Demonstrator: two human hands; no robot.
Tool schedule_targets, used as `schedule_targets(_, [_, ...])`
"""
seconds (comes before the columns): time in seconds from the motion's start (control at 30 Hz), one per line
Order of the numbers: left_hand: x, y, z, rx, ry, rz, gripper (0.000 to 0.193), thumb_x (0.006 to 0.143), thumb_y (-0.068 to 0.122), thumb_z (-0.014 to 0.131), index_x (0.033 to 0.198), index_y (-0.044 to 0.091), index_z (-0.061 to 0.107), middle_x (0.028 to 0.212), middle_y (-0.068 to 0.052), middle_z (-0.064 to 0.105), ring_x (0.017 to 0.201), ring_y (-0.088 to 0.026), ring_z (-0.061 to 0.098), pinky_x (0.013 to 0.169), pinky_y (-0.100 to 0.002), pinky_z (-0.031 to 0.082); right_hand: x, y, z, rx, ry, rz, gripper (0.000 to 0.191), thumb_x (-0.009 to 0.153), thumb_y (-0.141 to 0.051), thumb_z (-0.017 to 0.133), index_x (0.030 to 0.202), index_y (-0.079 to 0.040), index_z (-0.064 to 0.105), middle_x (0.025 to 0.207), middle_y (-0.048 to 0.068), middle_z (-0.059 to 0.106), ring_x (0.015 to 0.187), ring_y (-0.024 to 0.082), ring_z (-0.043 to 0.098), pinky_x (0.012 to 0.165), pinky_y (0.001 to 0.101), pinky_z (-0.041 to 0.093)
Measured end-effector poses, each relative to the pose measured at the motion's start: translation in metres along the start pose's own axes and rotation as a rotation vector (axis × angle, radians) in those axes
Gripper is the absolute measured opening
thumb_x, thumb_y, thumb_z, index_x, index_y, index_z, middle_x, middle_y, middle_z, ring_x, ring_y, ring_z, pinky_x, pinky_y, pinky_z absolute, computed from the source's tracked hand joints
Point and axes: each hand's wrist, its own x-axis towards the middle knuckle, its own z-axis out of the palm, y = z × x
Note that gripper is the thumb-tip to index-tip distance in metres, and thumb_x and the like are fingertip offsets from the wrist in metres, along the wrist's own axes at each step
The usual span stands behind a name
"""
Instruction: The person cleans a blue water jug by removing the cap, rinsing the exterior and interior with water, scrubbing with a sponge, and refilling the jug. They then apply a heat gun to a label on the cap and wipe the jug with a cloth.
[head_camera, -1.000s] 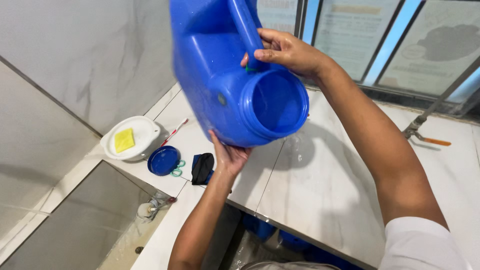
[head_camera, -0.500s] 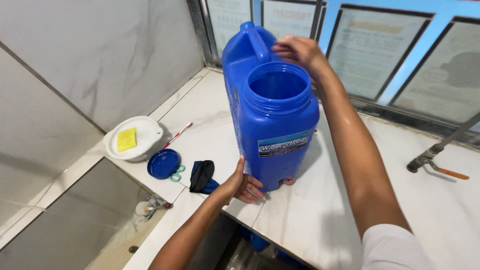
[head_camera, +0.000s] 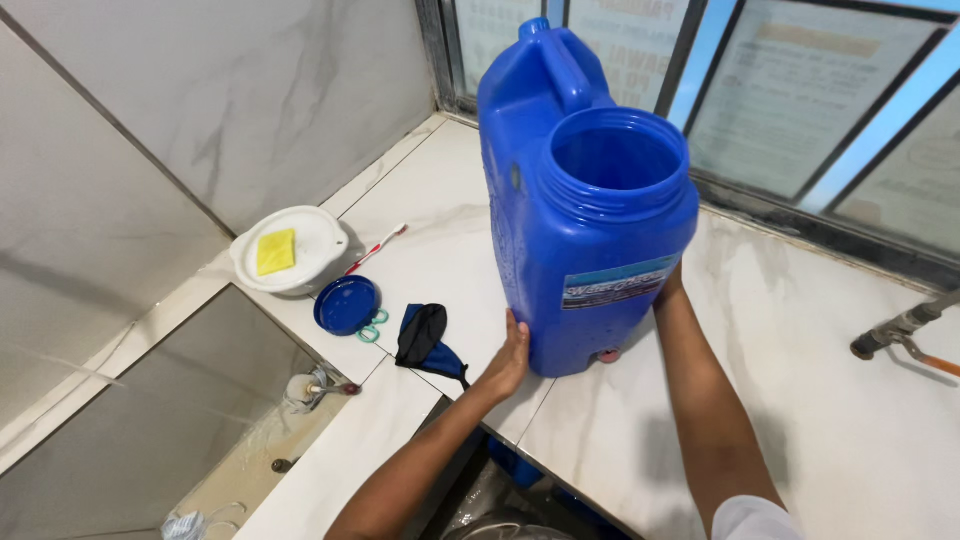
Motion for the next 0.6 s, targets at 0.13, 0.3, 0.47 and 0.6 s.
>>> schedule_targets(0.13, [-0.006, 0.008, 0.008, 0.034, 0.012, -0.001, 0.109, 0.088, 0.082, 0.002, 0.158, 0.0, -0.017, 0.169, -0.025, -0.003, 0.156, -0.037, 0.012, 0.125, -0.039, 0.02, 0.008, -0.005, 0.004, -0.121, -0.045, 0.032, 0.056, 0.106, -0.038, 0.046, 0.144, 0.002, 0.049, 0.138, 0.017, 0.059, 0.123, 0.027, 0.058, 0.102, 0.0388, 0.051])
schedule_targets(0.3, [-0.016, -0.022, -0.037, 0.123, 0.2, 0.072, 0.08, 0.097, 0.058, 0.039, 0.157, 0.005, 0.033, 0.151, -0.024, 0.048, 0.131, -0.038, 0.057, 0.112, -0.041, 0.042, -0.02, -0.003, -0.034, -0.394, 0.01, -0.025, 0.065, 0.109, -0.047, 0.045, 0.15, 0.003, 0.044, 0.147, 0.017, 0.053, 0.132, 0.026, 0.052, 0.108, 0.039, 0.046])
schedule_targets(0.47, [-0.01, -0.107, -0.16, 0.809, 0.684, 0.276, 0.029, 0.086, 0.005, 0.059, 0.113, 0.0, 0.066, 0.119, -0.024, 0.066, 0.118, -0.04, 0.062, 0.105, -0.046, 0.05, -0.148, 0.013, -0.079, -0.823, 0.171, -0.401, 0.014, 0.114, -0.013, 0.043, 0.122, -0.002, 0.045, 0.118, 0.007, 0.051, 0.106, 0.016, 0.053, 0.098, 0.0346, 0.049])
schedule_targets(0.6, [-0.017, -0.164, -0.225, 1.188, 0.974, 0.42, 0.035, 0.064, 0.009, 0.061, 0.095, -0.003, 0.068, 0.1, -0.022, 0.068, 0.101, -0.039, 0.065, 0.087, -0.049, 0.052, -0.238, 0.042, -0.058, -1.516, -0.084, -0.651, 0.006, 0.1, -0.003, 0.057, 0.098, 0.002, 0.053, 0.09, 0.016, 0.061, 0.081, 0.03, 0.059, 0.074, 0.0407, 0.049])
